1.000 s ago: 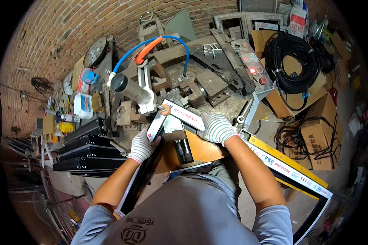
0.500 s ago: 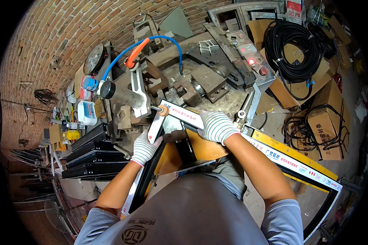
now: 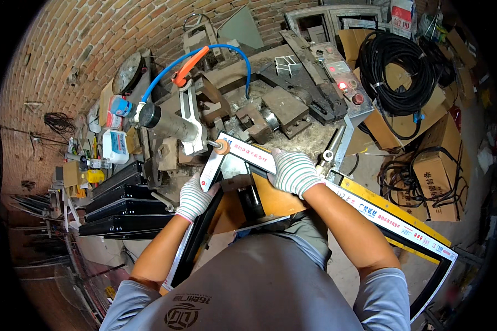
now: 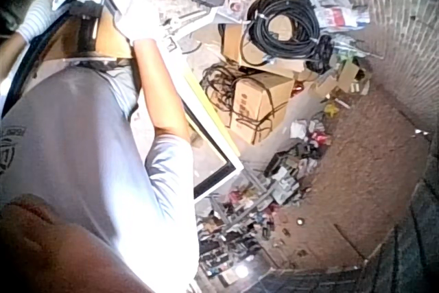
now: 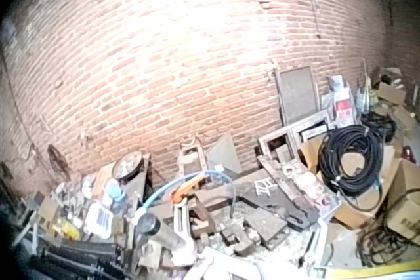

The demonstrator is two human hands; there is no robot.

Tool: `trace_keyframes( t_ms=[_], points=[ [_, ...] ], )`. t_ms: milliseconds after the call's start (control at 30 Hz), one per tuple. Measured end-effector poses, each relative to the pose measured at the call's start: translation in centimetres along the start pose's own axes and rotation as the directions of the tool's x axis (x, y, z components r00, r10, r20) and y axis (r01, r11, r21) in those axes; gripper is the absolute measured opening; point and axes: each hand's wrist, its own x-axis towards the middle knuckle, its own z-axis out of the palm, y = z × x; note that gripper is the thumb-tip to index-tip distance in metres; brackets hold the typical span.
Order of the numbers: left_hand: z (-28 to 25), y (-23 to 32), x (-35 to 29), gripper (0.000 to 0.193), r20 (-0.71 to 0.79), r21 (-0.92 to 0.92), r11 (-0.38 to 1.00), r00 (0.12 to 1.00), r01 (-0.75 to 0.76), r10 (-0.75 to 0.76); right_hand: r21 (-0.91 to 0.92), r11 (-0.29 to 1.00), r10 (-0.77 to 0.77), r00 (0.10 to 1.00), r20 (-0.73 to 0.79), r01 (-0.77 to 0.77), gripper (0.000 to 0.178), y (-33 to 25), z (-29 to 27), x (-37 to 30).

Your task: The person assembles aluminum window frames by joining cut profiles at a corner crimping machine. They repeatedly place frame corners into the machine, operate the press, and then move completed frames to a stack. The person also retrieves additional frame profiles from the floor and arranges them for assembly.

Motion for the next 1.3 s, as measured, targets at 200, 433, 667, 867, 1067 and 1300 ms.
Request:
trace_keyframes(
  t_ms=[200, 433, 667, 867, 1067, 1300],
  points=[
    [-0.4, -0.2, -0.2, 0.058, 0.039, 0.007, 1.0, 0.999, 0.001, -0.001, -0.038, 0.999, 0.001, 1.0, 0.015, 0.0, 0.05, -0.2, 0.1, 0.0],
    [-0.1, -0.6, -0.2, 0.063, -0.003, 0.001, 1.0, 1.0, -0.009, 0.009, -0.082, 0.996, 0.035, 0.999, 0.002, -0.035, 0.052, -1.1, -0.2, -0.1],
    [-1.2, 0.3, -1.3, 0.07, -0.02, -0.135, 0.991, 1.0, -0.006, 0.004, -0.101, 0.992, 0.067, 0.996, -0.051, -0.072, 0.057, -2.1, -0.2, -0.9],
    [1.5, -1.3, -1.6, 0.047, -0.474, -0.478, 0.853, 0.879, -0.21, -0.049, -0.042, 0.999, -0.024, 0.995, -0.094, 0.02, 0.065, -1.1, 1.1, -0.6],
    [-6.2, 5.7, 0.0, 0.059, -0.82, -0.182, 0.848, 0.553, -0.497, 0.148, -0.024, 0.999, -0.029, 0.998, -0.048, 0.028, 0.067, -1.3, 0.5, -0.2],
    [-10.8, 11.2, 1.7, 0.062, -0.671, -0.069, 0.901, 0.688, -0.429, 0.276, -0.024, 0.996, -0.081, 0.996, -0.048, 0.08, 0.059, 0.2, 0.9, 0.1]
  ],
)
